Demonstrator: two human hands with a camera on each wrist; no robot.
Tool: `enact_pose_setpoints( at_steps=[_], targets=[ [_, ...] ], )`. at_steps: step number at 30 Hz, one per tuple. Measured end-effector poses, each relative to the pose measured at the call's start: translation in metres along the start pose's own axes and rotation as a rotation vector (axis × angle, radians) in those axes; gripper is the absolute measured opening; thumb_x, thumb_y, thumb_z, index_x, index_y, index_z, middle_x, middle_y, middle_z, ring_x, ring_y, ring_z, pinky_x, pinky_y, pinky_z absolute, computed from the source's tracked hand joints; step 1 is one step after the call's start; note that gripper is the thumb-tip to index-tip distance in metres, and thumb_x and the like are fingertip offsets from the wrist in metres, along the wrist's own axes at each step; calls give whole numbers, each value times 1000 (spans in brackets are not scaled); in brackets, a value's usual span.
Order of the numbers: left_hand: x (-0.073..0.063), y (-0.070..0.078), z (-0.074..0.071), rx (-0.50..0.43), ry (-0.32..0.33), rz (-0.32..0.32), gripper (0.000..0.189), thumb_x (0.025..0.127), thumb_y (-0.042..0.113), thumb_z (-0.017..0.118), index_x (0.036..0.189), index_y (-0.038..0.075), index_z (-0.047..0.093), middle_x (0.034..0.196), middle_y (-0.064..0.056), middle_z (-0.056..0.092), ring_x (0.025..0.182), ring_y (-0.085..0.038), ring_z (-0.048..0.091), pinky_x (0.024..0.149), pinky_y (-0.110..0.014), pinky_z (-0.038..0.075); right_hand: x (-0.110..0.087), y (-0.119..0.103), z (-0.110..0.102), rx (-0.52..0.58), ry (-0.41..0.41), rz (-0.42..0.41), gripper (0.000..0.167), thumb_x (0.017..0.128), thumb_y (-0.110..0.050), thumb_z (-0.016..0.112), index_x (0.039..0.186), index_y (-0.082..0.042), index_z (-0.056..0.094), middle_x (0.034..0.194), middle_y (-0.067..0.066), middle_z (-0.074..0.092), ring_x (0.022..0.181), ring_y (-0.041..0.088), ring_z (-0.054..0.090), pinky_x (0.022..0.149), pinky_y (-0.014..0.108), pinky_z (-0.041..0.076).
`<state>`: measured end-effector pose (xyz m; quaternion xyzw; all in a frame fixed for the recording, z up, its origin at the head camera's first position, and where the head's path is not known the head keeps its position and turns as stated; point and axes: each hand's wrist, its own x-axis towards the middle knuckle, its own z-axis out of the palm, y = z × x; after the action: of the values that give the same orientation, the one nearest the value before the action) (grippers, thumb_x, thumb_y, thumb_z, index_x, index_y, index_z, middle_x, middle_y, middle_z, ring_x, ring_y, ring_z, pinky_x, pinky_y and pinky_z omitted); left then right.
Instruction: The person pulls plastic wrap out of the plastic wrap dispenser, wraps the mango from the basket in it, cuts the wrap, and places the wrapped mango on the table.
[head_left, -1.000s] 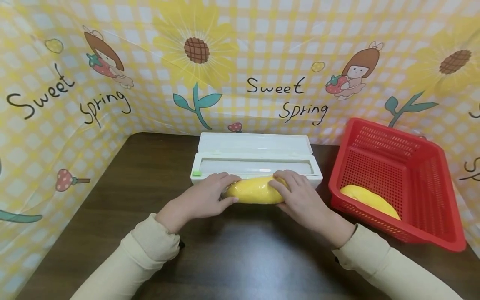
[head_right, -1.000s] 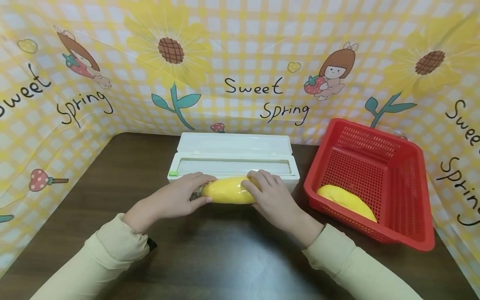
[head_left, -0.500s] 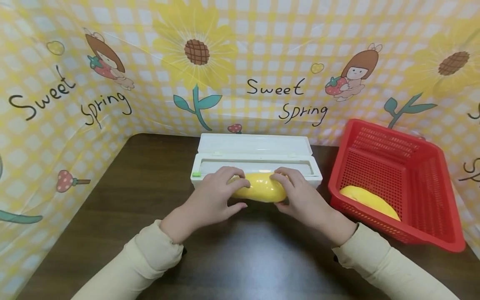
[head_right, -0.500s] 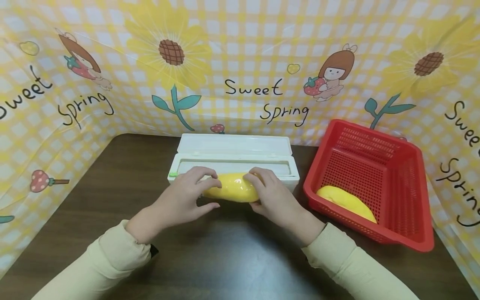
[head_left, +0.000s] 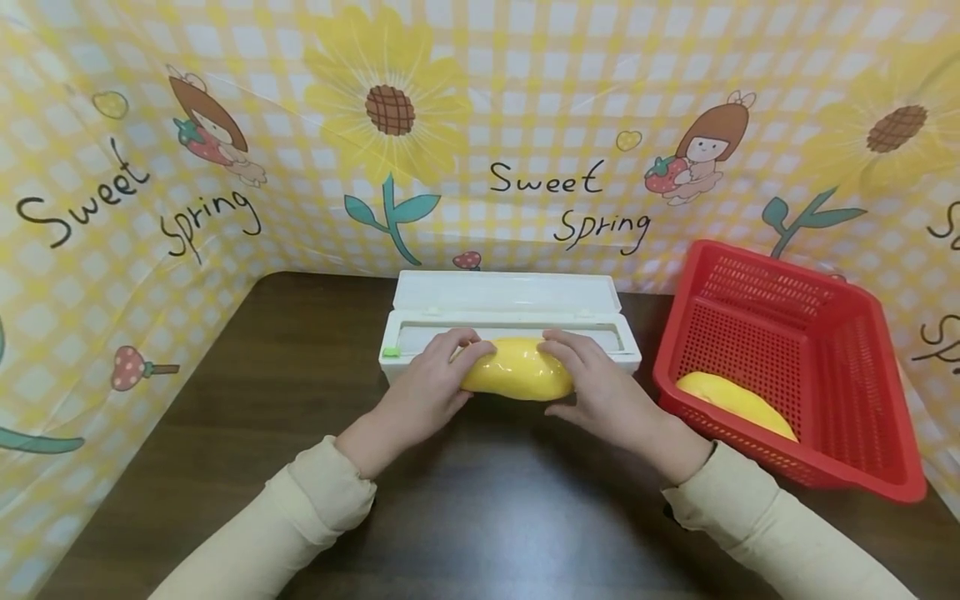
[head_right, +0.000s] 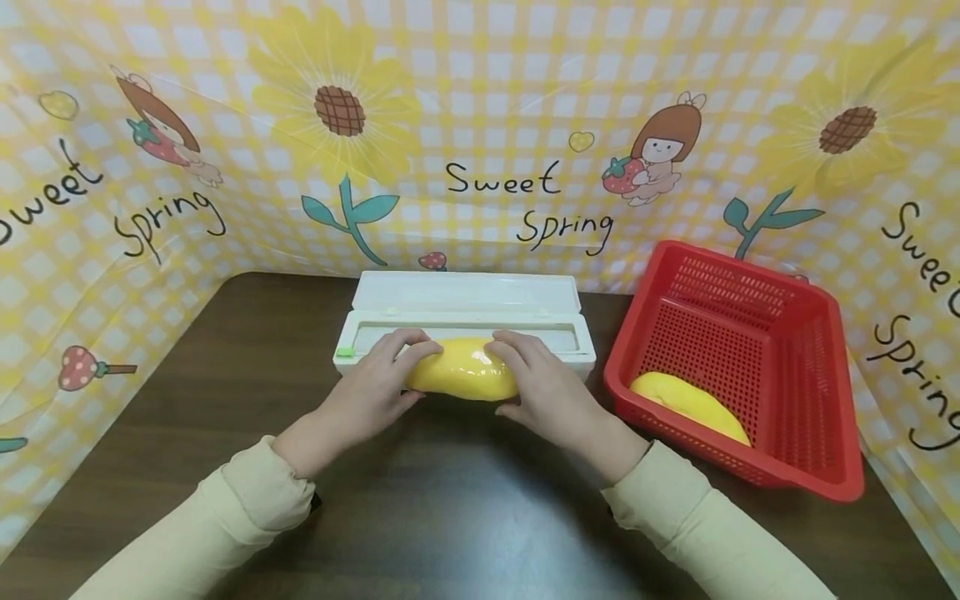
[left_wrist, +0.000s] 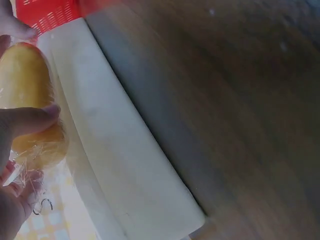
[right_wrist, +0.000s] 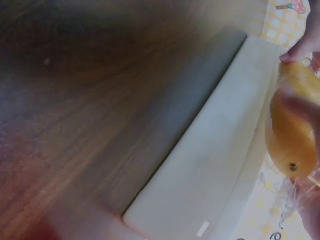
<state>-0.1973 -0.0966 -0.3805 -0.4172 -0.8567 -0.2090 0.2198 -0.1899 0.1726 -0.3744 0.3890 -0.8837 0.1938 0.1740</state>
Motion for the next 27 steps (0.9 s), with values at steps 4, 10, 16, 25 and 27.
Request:
enact_pose_setpoints(
  at_steps=[4,10,16,25,27],
  targets=[
    [-1,0,1,12,-4,-12,67,71,-5,81,127,6,46,123,-16,50,114,-32,50,96,-43,44,-1,0,1,-50,46,-24,76,68,-10,90,129,-5,45,129,18,45,112,32,51,87,44,51],
    [-2,1,1,24,-21,-55,78,68,-3,85,132,5,43,129,-16,46,117,-33,48,97,-44,44,-4,0,0,-36,65,2,79,65,-11,92,129,-4,44,124,15,48,112,29,51,89,42,51],
    [-2,-2,2,18,-10,-87,81,67,-11,83,133,11,42,124,-14,46,107,-32,51,90,-43,47,-5,-1,-1,-36,82,15,80,64,-12,92,130,-4,47,126,16,51,113,29,52,90,43,50],
    [-1,-1,-3,35,-53,-104,65,68,-10,81,123,2,48,111,-15,51,100,-30,52,86,-40,49,-7,-1,-2,-59,120,-22,80,65,-15,92,134,-7,53,127,16,55,113,31,56,87,43,51],
    [1,1,-4,43,-66,-110,62,68,-9,81,121,2,49,106,-14,50,94,-29,52,82,-39,49,-7,0,-2,-64,123,-29,80,64,-15,92,134,-6,53,125,17,55,112,31,57,87,43,51]
  ],
)
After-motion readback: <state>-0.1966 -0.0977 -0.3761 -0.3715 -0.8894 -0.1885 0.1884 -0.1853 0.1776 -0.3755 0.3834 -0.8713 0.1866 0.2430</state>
